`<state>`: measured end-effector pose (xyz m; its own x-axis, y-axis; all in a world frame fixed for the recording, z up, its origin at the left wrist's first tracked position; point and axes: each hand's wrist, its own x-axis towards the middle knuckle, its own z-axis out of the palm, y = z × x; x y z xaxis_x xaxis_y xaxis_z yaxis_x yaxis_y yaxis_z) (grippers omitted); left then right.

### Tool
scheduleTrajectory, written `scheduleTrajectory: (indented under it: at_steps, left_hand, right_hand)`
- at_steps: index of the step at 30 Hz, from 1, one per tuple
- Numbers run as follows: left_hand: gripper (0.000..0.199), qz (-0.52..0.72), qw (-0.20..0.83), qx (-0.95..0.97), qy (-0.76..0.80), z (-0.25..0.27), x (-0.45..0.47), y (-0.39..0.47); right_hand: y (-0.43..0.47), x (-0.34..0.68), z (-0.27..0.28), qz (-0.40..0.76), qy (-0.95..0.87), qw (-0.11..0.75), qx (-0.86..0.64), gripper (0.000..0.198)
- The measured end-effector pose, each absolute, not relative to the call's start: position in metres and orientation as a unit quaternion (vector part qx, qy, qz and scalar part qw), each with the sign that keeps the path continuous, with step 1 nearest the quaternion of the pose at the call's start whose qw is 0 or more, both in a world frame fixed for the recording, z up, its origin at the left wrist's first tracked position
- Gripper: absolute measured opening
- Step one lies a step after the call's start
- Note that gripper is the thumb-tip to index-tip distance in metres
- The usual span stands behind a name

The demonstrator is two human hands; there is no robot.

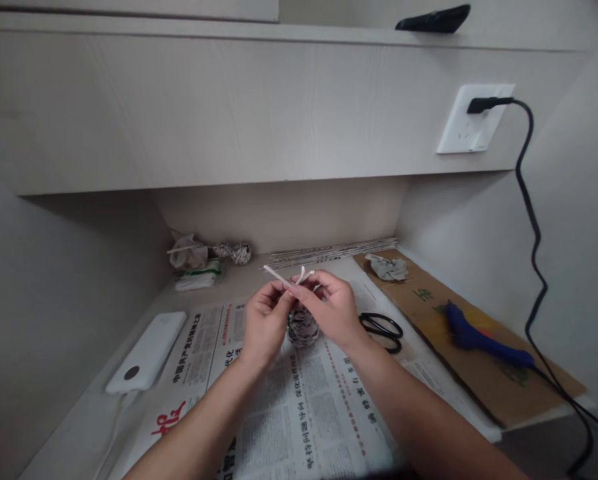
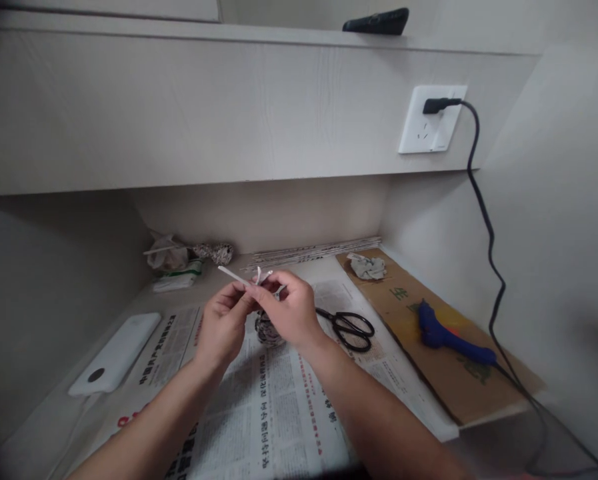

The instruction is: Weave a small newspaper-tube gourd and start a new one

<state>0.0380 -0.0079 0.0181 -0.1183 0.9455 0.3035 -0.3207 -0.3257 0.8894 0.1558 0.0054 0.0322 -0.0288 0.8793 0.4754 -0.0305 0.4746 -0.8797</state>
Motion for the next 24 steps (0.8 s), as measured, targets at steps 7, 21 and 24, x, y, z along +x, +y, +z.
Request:
scheduleTrajectory:
  at_steps: [7, 21, 24]
  left_hand:
    - [0.020, 0.652, 0.451, 0.484, 0.370, 0.021, 0.039, -0.010]
    - [0.025, 0.551, 0.504, 0.546, 0.379, 0.037, 0.032, -0.017]
    - [0.025, 0.566, 0.507, 0.523, 0.387, 0.034, 0.030, -0.012]
  right_hand:
    - [0.001, 0.156, 0.031, 0.274, -0.615, 0.643, -0.366, 0.018]
    - [0.009, 0.168, 0.042, 0.409, -0.529, 0.666, -0.330, 0.036]
    - [0.016, 0.172, 0.043, 0.398, -0.467, 0.717, -0.330, 0.036]
